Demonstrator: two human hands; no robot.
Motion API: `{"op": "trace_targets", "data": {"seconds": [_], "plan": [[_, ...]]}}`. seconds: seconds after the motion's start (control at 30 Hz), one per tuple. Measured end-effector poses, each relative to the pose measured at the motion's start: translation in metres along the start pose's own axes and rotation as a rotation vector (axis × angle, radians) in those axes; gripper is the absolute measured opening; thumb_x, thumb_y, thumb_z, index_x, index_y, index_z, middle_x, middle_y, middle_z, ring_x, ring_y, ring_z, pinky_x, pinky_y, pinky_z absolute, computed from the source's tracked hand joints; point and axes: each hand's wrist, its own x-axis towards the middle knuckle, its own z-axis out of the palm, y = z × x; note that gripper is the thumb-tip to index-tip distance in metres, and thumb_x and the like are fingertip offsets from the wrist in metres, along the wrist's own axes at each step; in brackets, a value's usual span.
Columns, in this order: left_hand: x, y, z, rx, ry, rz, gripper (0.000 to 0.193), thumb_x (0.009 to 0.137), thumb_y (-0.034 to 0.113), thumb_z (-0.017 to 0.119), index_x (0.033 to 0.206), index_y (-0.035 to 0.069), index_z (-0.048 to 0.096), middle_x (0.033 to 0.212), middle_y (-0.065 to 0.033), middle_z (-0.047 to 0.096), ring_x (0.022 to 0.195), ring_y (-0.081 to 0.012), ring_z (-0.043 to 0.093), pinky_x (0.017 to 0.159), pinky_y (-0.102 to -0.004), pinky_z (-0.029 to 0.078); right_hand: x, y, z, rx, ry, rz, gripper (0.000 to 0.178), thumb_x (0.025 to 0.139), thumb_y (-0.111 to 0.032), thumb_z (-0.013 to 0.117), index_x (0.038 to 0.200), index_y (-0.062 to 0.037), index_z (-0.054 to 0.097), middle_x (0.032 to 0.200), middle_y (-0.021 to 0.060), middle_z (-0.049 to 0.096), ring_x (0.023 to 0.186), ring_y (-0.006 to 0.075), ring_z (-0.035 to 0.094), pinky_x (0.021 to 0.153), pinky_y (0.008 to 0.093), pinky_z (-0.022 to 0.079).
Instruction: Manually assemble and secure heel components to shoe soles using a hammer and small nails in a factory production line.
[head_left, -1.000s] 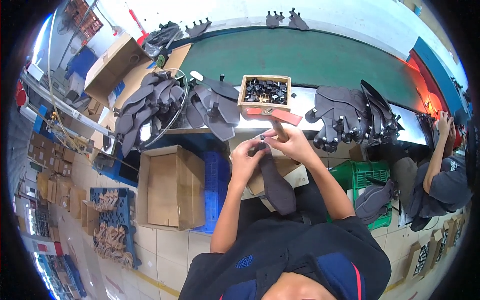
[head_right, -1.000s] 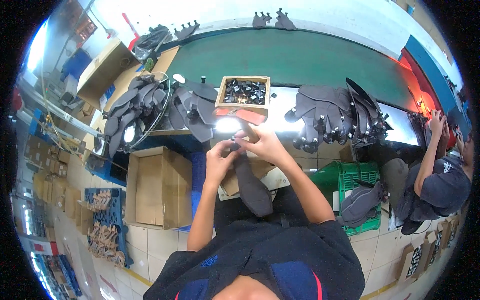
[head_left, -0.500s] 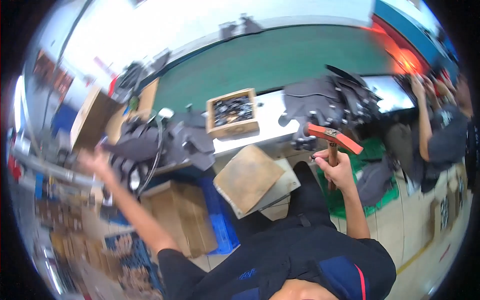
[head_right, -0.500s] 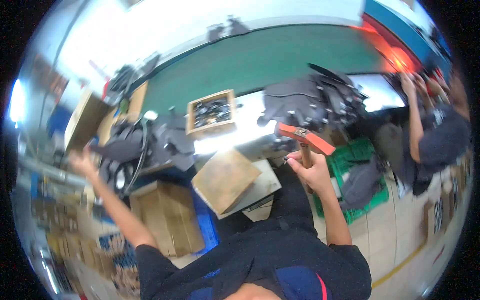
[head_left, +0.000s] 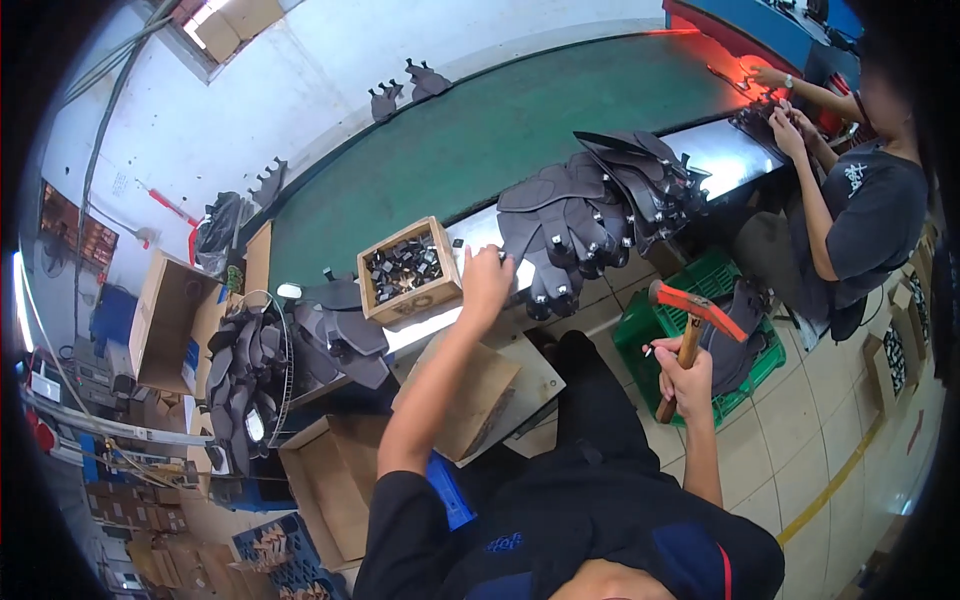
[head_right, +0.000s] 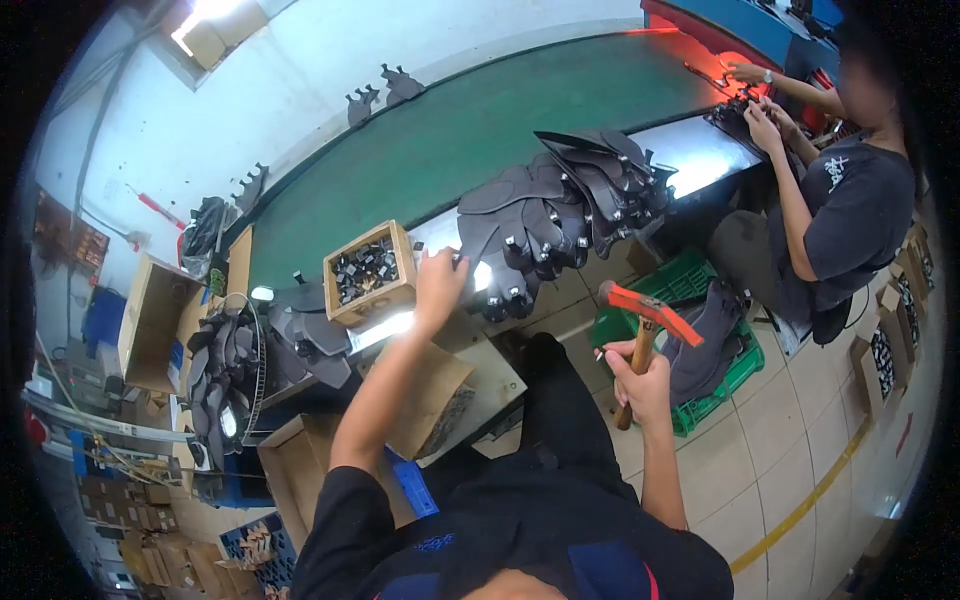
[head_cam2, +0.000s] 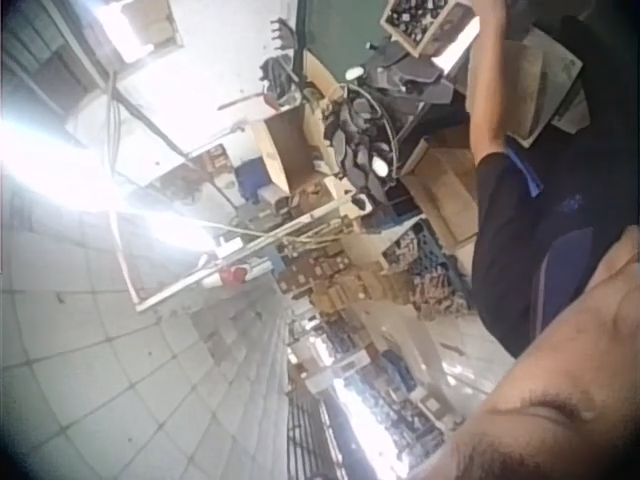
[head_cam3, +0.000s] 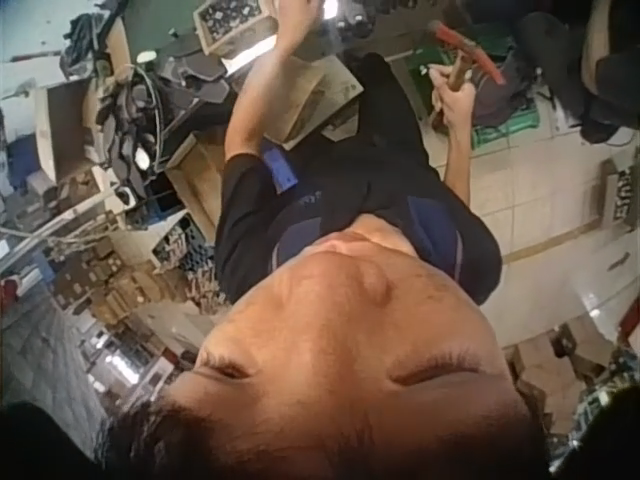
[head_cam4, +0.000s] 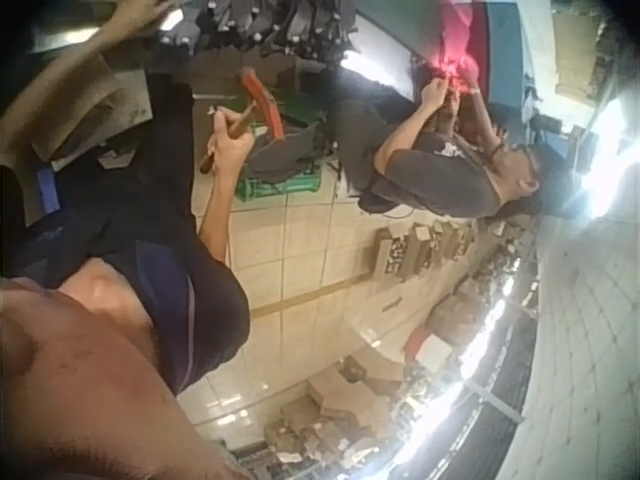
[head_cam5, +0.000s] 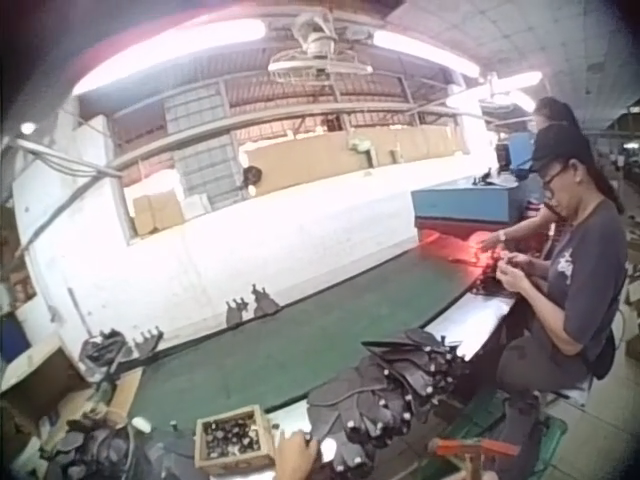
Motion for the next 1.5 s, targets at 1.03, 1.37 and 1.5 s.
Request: {"op": "trace_targets", "data": {"seconds": [1.03,1.37,1.5], "plan": [[-0.208,-0.016,-0.106,-0.453,0.308,-0.506,0.020,0.087,0.013,0.070,0.104,0.003,0.067,0.109,-0.0126,0.073,0.103,-0.0297,0.069,0.120,-0.0542,0.014,0.059,0.039,0.253,-0.428,-1.002,-0.512,0.034,0.087,-0.008,0.069,0.119,0.0009,0.062,0.089,0.0191,0.068,0.074,0.0268,0.067,0.069,0.0361,0.050],[-0.219,-0.017,-0.108,-0.508,0.269,-0.507,0.022,0.081,0.008,0.073,0.103,0.003,0.071,0.085,-0.0120,0.073,0.078,-0.0275,0.071,0.113,-0.0465,0.035,0.055,0.034,0.267,-0.718,-1.141,-0.823,0.042,0.070,0.005,0.070,0.111,-0.0027,0.064,0.102,0.0161,0.069,0.090,0.0376,0.067,0.078,0.0399,0.054],[-0.211,-0.011,-0.108,-0.626,0.366,-0.573,0.029,0.079,0.003,0.074,0.108,0.003,0.072,0.085,-0.0133,0.073,0.078,-0.0253,0.072,0.087,-0.0376,0.054,0.045,0.016,0.271,-0.842,-1.165,-0.859,0.038,0.070,0.003,0.070,0.107,-0.0083,0.067,0.111,0.0069,0.068,0.088,0.0340,0.067,0.075,0.0407,0.054]]}}
